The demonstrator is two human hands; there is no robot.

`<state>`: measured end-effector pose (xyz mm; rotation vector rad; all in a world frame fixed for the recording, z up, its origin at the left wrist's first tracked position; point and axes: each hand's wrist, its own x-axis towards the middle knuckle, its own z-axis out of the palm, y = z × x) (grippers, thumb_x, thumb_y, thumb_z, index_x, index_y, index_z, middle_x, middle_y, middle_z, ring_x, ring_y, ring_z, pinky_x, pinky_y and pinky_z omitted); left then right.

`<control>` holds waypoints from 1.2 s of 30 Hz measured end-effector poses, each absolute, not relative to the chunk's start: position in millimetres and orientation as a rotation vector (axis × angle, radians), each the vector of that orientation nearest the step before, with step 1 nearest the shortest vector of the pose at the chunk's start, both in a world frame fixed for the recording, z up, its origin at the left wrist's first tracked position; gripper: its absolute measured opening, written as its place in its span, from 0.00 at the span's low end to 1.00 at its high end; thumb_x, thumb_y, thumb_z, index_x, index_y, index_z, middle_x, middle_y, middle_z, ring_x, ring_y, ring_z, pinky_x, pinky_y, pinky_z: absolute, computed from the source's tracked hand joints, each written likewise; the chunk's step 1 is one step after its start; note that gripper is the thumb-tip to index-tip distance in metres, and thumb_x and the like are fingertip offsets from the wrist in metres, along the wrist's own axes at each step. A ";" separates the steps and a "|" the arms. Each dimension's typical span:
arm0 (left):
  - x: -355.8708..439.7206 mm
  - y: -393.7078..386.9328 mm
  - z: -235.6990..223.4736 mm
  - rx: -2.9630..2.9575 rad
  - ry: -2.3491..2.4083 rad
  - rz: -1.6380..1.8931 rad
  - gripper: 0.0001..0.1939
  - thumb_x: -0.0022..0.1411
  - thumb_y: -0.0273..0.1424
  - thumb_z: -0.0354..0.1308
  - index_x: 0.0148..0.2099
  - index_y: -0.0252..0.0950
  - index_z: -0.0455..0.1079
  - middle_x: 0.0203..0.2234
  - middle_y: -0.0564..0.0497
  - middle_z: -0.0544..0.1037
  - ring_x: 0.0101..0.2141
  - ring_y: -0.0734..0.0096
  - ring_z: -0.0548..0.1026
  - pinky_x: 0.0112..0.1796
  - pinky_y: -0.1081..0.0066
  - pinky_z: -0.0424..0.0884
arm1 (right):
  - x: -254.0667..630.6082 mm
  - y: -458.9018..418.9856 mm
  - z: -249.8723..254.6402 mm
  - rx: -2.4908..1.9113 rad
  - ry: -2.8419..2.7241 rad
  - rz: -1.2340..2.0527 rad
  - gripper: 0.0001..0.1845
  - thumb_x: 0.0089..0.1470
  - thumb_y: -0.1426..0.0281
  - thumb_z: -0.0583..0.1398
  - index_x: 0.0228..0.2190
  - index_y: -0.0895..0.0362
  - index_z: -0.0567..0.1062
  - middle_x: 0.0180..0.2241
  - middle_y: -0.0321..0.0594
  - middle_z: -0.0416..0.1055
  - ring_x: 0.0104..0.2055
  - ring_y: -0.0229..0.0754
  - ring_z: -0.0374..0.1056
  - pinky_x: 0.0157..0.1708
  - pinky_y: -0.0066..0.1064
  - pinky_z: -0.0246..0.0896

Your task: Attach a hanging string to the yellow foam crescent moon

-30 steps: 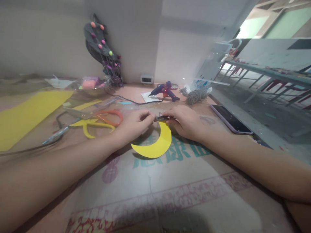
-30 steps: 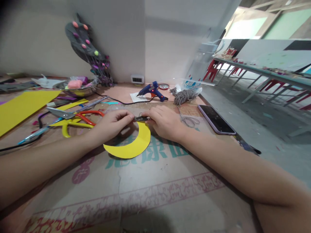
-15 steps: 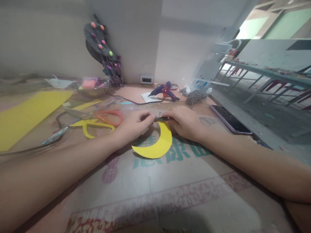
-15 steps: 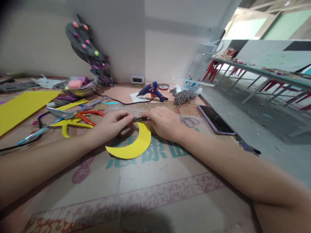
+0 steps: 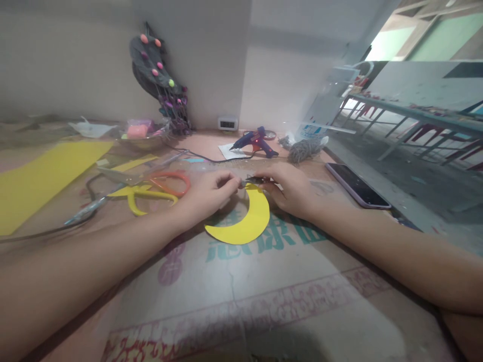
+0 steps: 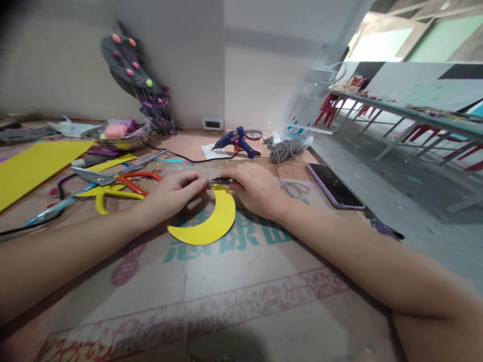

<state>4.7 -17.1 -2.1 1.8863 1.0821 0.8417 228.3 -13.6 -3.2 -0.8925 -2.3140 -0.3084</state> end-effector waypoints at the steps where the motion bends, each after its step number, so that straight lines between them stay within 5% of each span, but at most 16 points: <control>1: 4.6 -17.1 -2.3 1.881 1.085 0.837 0.16 0.65 0.41 0.49 0.34 0.36 0.69 0.14 0.58 0.64 0.17 0.74 0.63 0.20 0.74 0.58 | 228.6 -13.8 -3.3 -0.896 -2.311 -0.296 0.12 0.61 0.71 0.54 0.43 0.54 0.75 0.37 0.42 0.77 0.40 0.46 0.71 0.39 0.37 0.63; 26: 4.9 -14.0 0.7 2.006 1.152 0.894 0.16 0.64 0.39 0.50 0.30 0.35 0.71 0.22 0.54 0.72 0.26 0.70 0.70 0.28 0.74 0.62 | 226.7 -14.0 -1.7 -0.817 -2.404 -0.448 0.11 0.61 0.73 0.54 0.41 0.56 0.75 0.33 0.42 0.77 0.35 0.45 0.69 0.36 0.36 0.60; 36: 5.8 -14.8 -2.4 1.928 1.097 0.898 0.16 0.65 0.40 0.49 0.32 0.36 0.68 0.15 0.57 0.66 0.19 0.74 0.64 0.21 0.75 0.58 | 233.9 -6.7 -6.7 -1.005 -2.042 -0.070 0.15 0.60 0.68 0.56 0.49 0.58 0.70 0.41 0.45 0.73 0.39 0.44 0.69 0.40 0.36 0.65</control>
